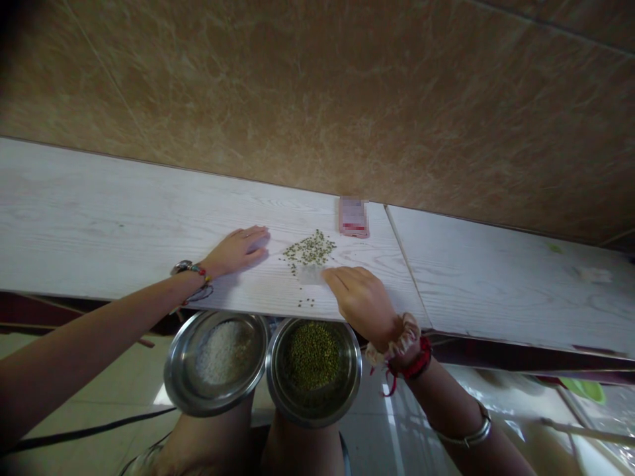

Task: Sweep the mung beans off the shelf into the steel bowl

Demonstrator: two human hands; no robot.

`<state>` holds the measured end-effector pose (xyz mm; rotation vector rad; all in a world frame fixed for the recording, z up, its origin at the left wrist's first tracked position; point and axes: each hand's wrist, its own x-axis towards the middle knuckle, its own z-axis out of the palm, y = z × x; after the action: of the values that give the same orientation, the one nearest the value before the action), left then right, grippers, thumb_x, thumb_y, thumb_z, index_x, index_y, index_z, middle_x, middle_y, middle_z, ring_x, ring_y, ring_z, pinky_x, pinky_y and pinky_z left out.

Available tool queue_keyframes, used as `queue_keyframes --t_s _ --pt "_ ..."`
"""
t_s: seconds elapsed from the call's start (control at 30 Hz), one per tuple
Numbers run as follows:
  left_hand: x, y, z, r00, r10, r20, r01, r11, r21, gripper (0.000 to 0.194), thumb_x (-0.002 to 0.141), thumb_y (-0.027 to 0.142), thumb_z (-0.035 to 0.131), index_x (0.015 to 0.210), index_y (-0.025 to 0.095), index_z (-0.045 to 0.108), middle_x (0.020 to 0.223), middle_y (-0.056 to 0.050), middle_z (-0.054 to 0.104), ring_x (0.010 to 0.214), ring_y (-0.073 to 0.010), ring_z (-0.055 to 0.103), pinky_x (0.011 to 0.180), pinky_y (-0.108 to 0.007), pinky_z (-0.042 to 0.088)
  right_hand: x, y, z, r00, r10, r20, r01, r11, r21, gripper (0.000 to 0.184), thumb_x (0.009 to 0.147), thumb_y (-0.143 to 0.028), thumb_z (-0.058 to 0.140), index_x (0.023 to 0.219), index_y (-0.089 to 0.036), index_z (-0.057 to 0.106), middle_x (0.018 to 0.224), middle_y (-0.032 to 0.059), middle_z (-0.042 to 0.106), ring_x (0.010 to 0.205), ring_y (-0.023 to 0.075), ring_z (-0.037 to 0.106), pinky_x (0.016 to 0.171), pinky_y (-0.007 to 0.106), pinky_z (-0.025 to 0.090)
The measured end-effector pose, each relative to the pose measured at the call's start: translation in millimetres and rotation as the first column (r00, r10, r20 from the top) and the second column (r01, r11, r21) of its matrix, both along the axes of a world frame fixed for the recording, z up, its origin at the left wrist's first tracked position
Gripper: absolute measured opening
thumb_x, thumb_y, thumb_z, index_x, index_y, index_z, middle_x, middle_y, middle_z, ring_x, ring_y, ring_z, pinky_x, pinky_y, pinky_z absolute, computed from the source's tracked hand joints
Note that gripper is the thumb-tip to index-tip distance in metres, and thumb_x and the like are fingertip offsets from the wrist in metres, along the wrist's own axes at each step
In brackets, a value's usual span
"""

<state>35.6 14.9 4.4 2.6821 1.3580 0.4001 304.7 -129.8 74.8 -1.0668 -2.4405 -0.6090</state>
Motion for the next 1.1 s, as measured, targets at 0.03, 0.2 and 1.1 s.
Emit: queue_keyframes --t_s 0.03,0.2,1.1 --pt "-0.1 0.0 0.1 1.000 0.002 -0.002 -0.002 1.000 -0.002 0.048 0.088 0.040 0.037 0.129 0.021 0.051 0.142 -0.007 0.049 0.133 -0.0239 0.041 0.110 -0.041 0.032 -1.1 2.3 -0.4 1.000 0.012 0.013 -0.012 1.000 -0.005 0.030 0.088 -0.004 0.040 0.094 -0.011 0.068 0.087 0.0093 0.074 0.077 0.0177 0.068 0.066 0.030 0.054" --pt "0.1 -0.3 1.4 1.000 -0.004 -0.020 0.004 1.000 -0.008 0.048 0.088 0.041 0.037 0.128 0.020 0.051 0.142 -0.008 0.049 0.132 -0.0244 0.041 0.109 -0.042 0.032 2.7 -7.9 4.0 0.996 0.073 0.057 -0.070 0.996 -0.056 0.032 0.086 -0.003 0.039 0.093 -0.013 0.068 0.086 0.0087 0.073 0.076 0.0165 0.067 0.067 0.030 0.053" --pt "0.5 -1.0 1.7 1.000 0.002 -0.015 -0.003 1.000 -0.006 0.050 0.087 0.040 0.037 0.128 0.017 0.052 0.142 -0.010 0.048 0.132 -0.0247 0.042 0.109 -0.041 0.032 39.5 -38.9 16.9 0.996 0.073 -0.044 -0.079 0.986 -0.144 0.029 0.089 -0.008 0.043 0.104 -0.018 0.067 0.096 0.0075 0.074 0.088 0.0183 0.068 0.078 0.032 0.056"
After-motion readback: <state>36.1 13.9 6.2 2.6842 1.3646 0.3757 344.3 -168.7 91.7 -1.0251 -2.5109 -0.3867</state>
